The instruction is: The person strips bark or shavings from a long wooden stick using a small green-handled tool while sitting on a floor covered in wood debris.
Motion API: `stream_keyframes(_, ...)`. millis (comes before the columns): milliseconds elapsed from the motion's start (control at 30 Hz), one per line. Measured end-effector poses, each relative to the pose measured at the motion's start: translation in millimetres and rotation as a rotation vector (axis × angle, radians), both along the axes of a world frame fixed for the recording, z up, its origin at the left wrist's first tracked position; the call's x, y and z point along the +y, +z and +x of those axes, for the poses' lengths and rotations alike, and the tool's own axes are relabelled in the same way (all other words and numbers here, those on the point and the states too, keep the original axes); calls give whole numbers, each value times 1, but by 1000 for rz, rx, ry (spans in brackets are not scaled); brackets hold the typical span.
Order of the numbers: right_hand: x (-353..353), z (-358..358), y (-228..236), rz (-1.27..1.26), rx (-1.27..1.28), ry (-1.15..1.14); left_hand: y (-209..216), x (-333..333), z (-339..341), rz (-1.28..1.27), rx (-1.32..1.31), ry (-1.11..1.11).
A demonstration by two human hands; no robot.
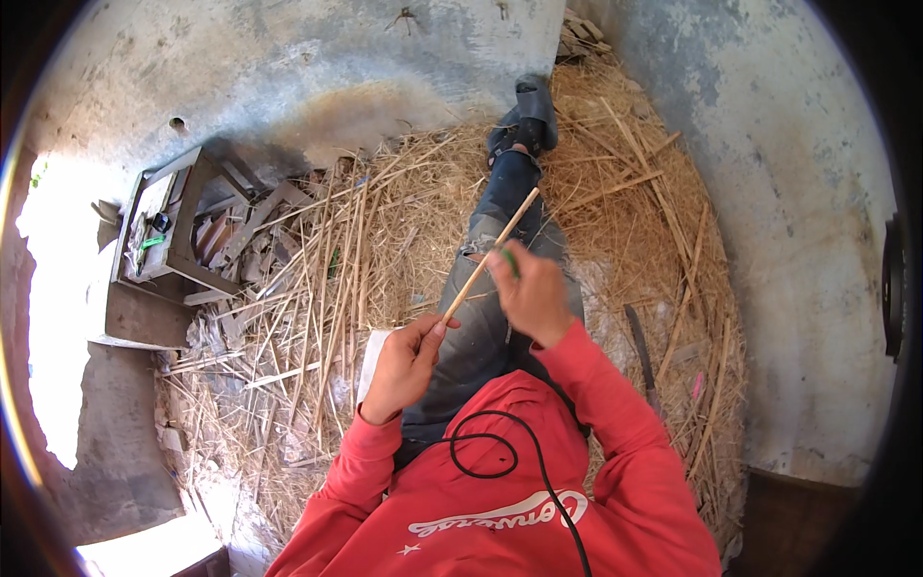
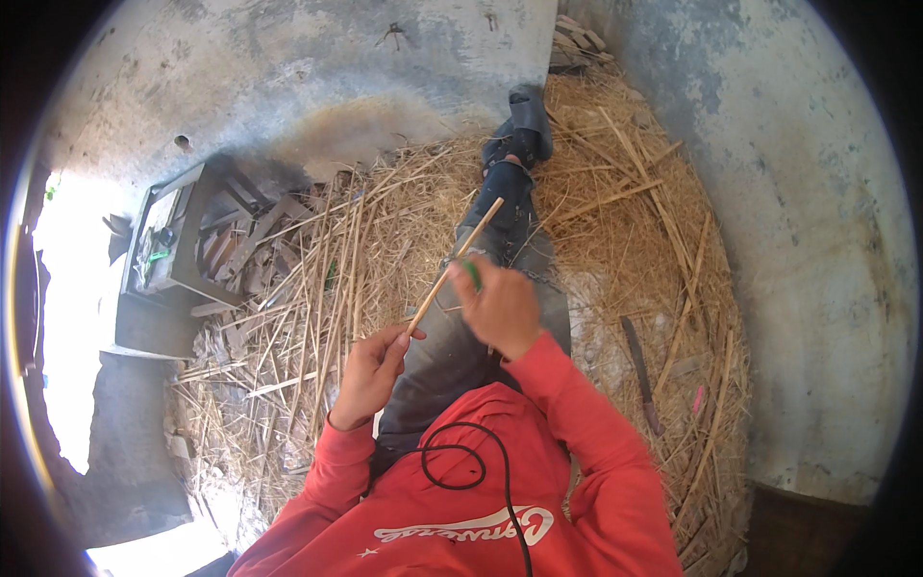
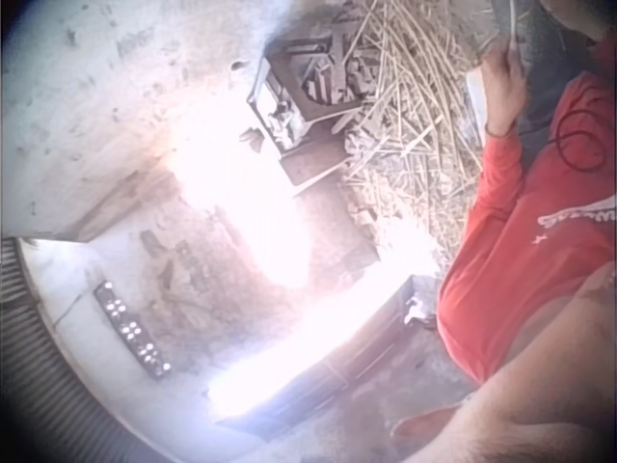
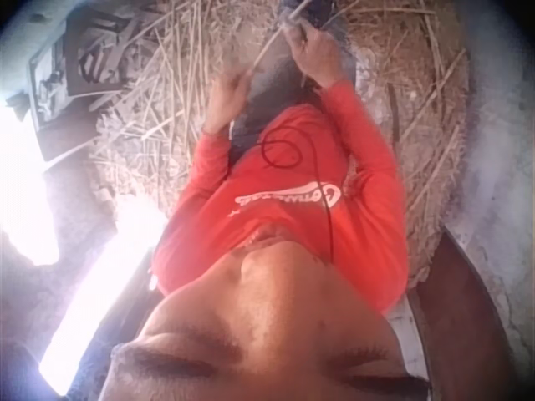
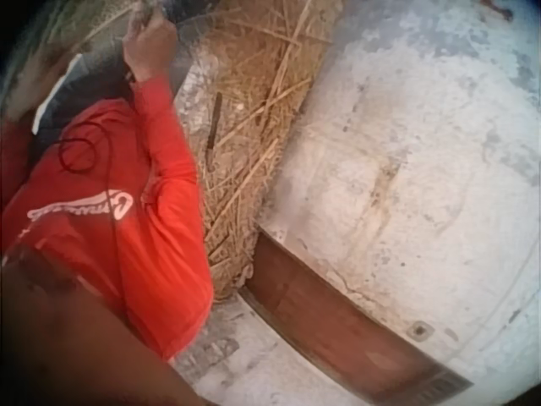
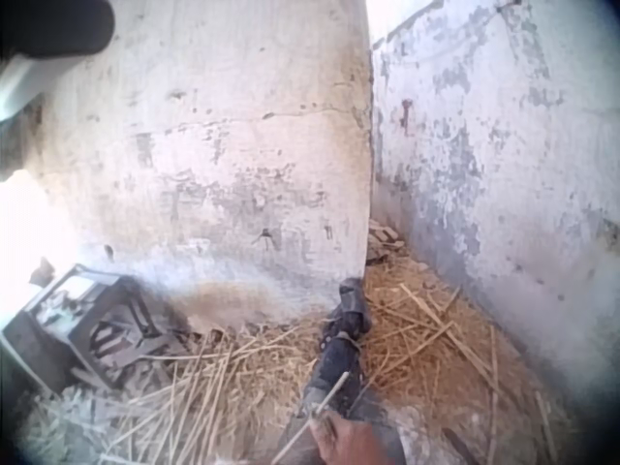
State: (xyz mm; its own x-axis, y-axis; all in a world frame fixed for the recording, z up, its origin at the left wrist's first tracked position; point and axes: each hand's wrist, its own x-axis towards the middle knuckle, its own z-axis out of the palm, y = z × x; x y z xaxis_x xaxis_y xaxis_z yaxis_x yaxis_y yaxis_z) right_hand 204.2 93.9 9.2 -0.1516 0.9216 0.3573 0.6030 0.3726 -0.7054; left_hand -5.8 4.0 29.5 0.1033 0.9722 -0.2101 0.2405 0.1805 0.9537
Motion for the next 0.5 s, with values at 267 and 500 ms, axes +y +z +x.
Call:
stream_keyframes(267,2,-2,0,69,-130,114,-4,-2,-16,-142,-198,-36)
stream_keyframes(500,-9,-10,-3,196,-158,261,-3,1,-18,-254,-392,-72)
